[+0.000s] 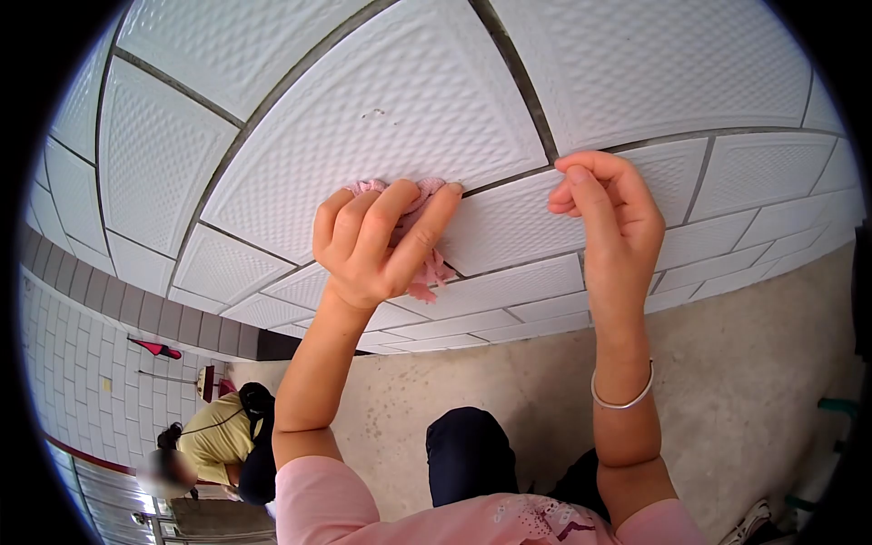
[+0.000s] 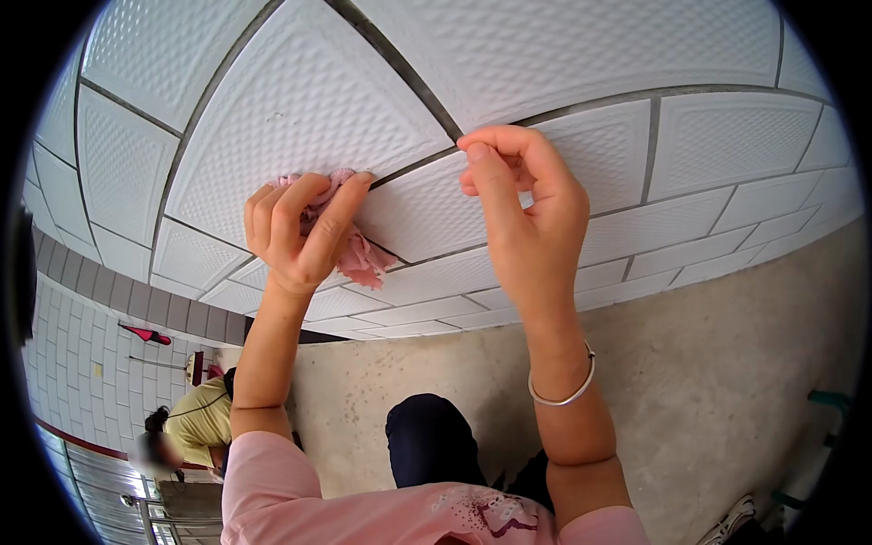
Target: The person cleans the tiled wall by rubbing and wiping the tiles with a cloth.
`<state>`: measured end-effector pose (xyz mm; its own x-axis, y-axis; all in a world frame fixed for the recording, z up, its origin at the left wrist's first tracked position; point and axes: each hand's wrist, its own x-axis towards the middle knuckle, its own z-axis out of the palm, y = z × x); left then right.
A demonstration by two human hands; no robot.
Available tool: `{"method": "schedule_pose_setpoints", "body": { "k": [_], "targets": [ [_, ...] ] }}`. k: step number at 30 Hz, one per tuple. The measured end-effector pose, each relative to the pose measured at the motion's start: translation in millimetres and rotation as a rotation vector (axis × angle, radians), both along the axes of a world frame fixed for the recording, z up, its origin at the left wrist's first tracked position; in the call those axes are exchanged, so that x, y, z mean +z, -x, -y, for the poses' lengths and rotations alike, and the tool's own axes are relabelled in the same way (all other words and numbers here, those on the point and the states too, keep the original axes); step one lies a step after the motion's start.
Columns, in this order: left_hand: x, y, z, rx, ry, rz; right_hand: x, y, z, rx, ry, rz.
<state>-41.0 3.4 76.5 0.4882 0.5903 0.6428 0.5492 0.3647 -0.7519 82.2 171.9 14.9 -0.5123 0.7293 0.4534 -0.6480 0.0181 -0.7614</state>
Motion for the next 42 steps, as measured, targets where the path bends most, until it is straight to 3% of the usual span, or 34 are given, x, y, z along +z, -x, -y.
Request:
{"method": "schedule_pose_setpoints", "body": {
  "k": [25, 29, 31, 33, 35, 39, 42],
  "targets": [
    [5.6, -7.1, 3.5, 0.036, 0.048, 0.031, 2.4, -2.6, 1.4, 0.005, 0.019, 0.025],
    [11.8, -0.5, 17.5, -0.033, 0.058, 0.067, 2.0, -3.6, 1.5, 0.016, 0.026, 0.025],
    [15.3, 0.6, 15.2, -0.101, -0.090, 0.175, 1.3, -3.1, 0.6, 0.035, 0.040, 0.029],
    [32.8, -10.4, -12.3, -0.085, -0.098, 0.151, 2.4, -3.9, 1.1, 0.034, 0.045, 0.031],
    [42.0, -16.4, -47.2, -0.227, -0.107, 0.102, 2.5, -4.2, 2.2, 0.036, 0.044, 0.037],
    [27.2, -27.9, -71.4, -0.242, -0.041, 0.165, 3.8, -4.3, 0.9, 0.071, 0.097, -0.001],
    [22.5, -21.9, -32.3, -0.036, 0.155, 0.152, 4.9, -9.4, -4.0, 0.126, 0.103, -0.005]
  ]
}}
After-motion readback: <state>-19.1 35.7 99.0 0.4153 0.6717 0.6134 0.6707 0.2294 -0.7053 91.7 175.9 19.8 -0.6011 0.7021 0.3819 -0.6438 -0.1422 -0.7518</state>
